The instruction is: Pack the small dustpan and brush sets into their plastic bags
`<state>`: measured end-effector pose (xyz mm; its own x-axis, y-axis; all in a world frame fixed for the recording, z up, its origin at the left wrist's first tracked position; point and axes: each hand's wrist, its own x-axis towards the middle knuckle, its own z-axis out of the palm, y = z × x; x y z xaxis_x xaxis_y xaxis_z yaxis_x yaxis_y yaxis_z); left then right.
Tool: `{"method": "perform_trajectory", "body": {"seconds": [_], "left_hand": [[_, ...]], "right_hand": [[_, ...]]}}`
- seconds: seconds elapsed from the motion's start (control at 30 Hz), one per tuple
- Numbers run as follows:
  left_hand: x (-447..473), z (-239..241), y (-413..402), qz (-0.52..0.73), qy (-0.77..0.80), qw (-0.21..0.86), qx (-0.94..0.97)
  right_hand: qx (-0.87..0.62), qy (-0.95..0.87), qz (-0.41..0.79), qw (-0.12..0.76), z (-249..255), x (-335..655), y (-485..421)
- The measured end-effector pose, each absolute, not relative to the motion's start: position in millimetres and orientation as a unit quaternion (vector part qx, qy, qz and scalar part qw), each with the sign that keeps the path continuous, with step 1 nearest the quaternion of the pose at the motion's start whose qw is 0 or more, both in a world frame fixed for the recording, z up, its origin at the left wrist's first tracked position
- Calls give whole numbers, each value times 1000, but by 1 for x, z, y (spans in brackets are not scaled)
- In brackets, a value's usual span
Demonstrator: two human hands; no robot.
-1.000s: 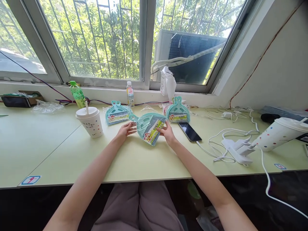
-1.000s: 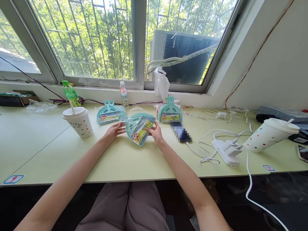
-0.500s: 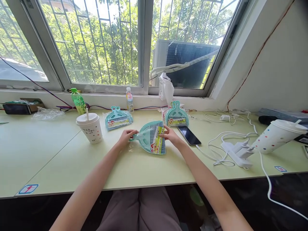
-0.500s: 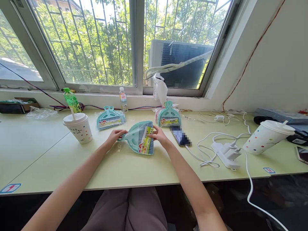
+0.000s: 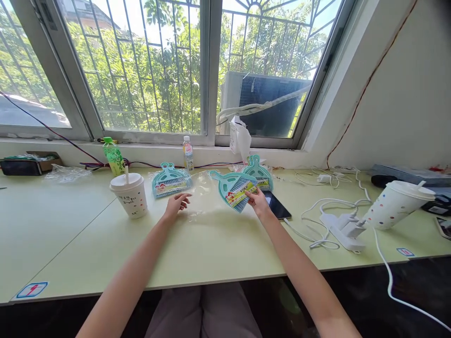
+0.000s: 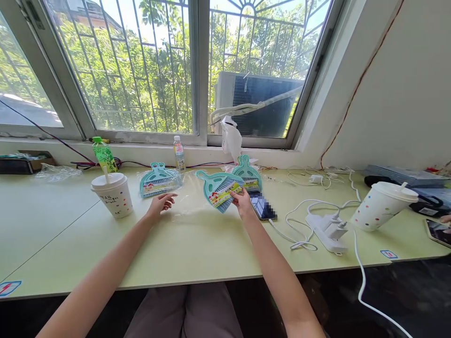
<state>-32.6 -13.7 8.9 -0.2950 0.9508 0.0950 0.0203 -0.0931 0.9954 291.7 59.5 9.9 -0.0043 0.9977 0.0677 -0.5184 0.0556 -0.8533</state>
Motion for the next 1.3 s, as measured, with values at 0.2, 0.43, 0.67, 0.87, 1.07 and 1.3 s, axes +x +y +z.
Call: {"method": "perform_trajectory", "body": {"seconds": [0.2,0.43,0.67,0.87,1.07,1.3], "left_hand": [[-61,15,-9,767,416,423,244],[-65,8,-9,671,557,400,284],[-58,15,-9,674,505,465,272],[-59,13,-6,690,514,398,318],[-21,15,-29,468,461,557,508],[22,8,-39,473,477,519,529]], "right_hand": [[-310,-363,610,632,9,288,57],[-331,-407,623,579,5,280,52],[-361,-453,634,512,1,269,44],[-352,-465,635,508,-1,262,38],[-322,-464,641,520,4,256,32],[-285,-536,674,421,13,270,33]]}}
